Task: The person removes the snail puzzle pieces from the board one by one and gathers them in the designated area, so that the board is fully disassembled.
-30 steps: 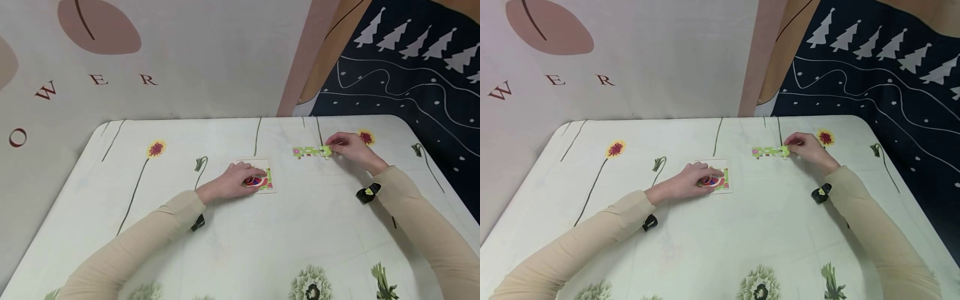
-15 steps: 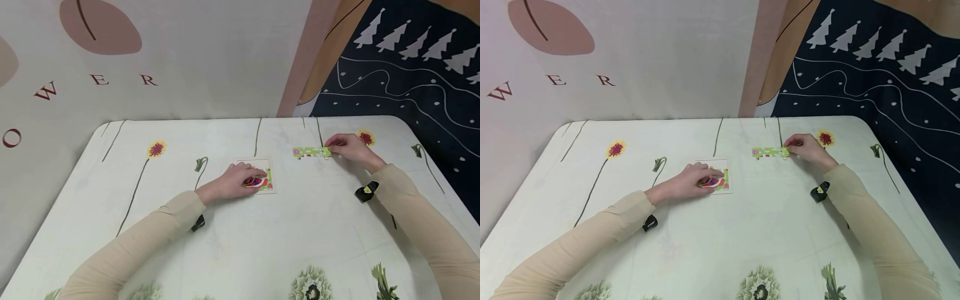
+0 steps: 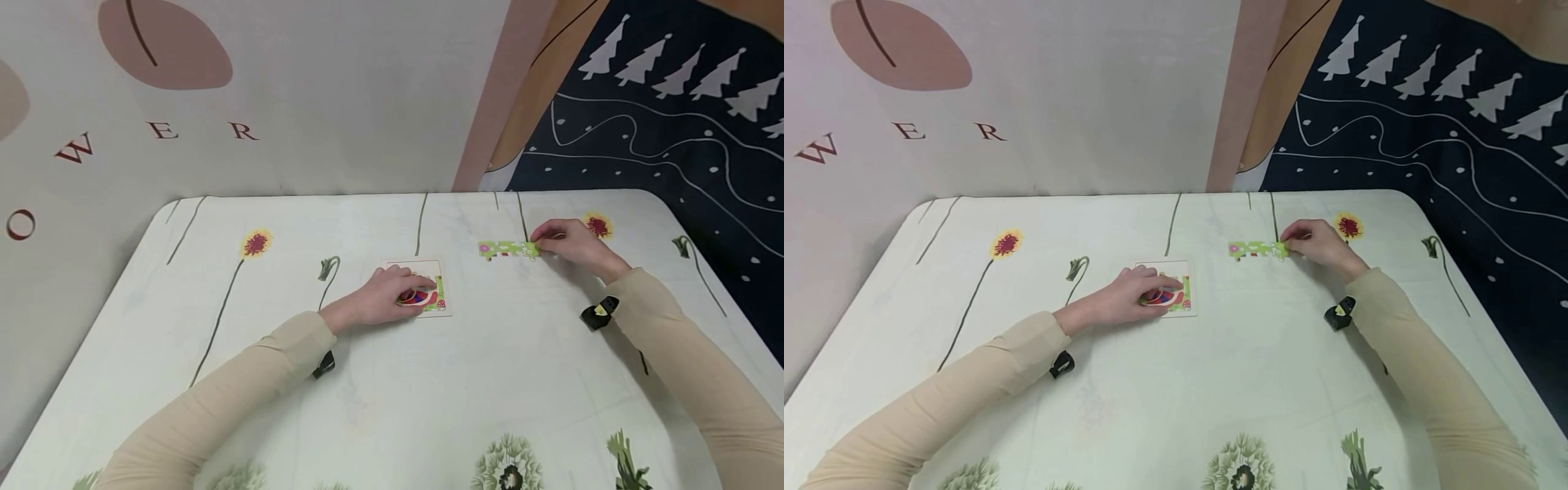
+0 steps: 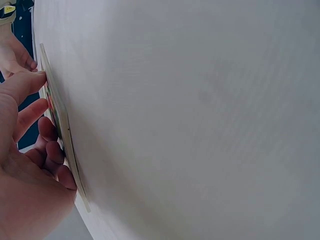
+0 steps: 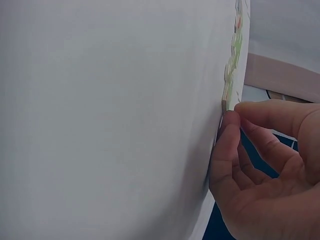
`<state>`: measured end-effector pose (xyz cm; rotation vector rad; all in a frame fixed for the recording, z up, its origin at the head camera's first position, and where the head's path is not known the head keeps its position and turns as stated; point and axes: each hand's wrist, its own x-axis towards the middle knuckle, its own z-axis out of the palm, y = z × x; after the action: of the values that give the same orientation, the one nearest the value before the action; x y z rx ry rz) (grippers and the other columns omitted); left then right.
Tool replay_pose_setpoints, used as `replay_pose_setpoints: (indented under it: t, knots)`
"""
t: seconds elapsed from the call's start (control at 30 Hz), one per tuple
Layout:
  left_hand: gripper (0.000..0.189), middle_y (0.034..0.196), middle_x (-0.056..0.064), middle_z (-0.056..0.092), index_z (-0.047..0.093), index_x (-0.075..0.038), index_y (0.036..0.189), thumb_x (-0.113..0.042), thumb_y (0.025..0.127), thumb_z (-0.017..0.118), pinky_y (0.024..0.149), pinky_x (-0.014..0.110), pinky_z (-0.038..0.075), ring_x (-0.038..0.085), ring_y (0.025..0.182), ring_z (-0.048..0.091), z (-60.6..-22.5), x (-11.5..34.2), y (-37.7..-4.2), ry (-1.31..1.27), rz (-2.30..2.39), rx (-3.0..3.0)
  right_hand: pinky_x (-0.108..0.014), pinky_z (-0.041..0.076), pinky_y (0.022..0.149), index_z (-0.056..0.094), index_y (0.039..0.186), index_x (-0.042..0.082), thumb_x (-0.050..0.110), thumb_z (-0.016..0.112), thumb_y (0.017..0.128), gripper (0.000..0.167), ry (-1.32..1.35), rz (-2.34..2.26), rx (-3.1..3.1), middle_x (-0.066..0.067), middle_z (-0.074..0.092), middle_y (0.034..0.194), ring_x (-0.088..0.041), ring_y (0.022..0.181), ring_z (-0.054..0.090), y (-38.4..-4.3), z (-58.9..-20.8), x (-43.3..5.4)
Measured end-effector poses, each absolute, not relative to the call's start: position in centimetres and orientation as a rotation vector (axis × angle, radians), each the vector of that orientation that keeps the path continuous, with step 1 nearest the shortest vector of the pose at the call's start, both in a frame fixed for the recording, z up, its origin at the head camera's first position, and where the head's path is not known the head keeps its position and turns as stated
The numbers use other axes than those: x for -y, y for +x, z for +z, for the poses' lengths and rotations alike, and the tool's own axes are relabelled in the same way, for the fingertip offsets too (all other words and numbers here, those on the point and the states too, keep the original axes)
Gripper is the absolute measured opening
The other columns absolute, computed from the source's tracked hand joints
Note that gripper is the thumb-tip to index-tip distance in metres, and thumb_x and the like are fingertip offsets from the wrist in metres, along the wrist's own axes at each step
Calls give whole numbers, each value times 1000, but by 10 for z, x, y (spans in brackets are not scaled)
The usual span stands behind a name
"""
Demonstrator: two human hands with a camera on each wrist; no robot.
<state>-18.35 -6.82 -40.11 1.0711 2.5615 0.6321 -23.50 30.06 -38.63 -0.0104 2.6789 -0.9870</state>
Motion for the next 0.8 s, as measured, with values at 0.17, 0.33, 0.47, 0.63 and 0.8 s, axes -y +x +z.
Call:
replay_pose_setpoints:
  t: [0.17, 0.33, 0.47, 0.63, 0.8]
  knots:
    - [46, 114, 6, 64, 60, -18, 137, -26, 93, 67, 82, 33, 31, 19, 100, 49, -401, 68, -183, 1073, 628, -2566, -22, 45, 72, 60, 124, -3, 18, 58, 100, 32, -4, -989, -2678, -24, 60, 120, -27, 101, 51, -234, -386, -301]
    - [45, 111, 6, 63, 60, -18, 138, -26, 94, 66, 82, 32, 31, 19, 99, 48, -399, 68, -182, 1077, 612, -2567, -22, 46, 71, 59, 125, -4, 17, 57, 100, 33, -16, -1006, -2684, -25, 58, 122, -27, 99, 55, -232, -381, -299]
    - [44, 110, 7, 62, 60, -18, 138, -26, 94, 65, 81, 32, 31, 19, 99, 49, -398, 68, -181, 1090, 592, -2577, -19, 46, 73, 60, 122, -4, 15, 57, 99, 30, -96, -1027, -2700, -25, 58, 123, -28, 100, 59, -229, -376, -293]
    - [43, 104, 6, 61, 60, -19, 137, -24, 94, 65, 80, 32, 31, 19, 96, 49, -397, 71, -179, 1105, 580, -2584, -16, 45, 74, 62, 121, -3, 14, 58, 99, 28, -179, -1030, -2697, -25, 60, 124, -31, 103, 60, -224, -371, -281]
    - [43, 99, 4, 58, 60, -20, 136, -23, 94, 66, 81, 33, 31, 19, 95, 47, -398, 76, -175, 1098, 591, -2575, -17, 46, 73, 64, 117, -3, 11, 58, 98, 24, -231, -1044, -2694, -24, 62, 121, -27, 97, 61, -220, -370, -271]
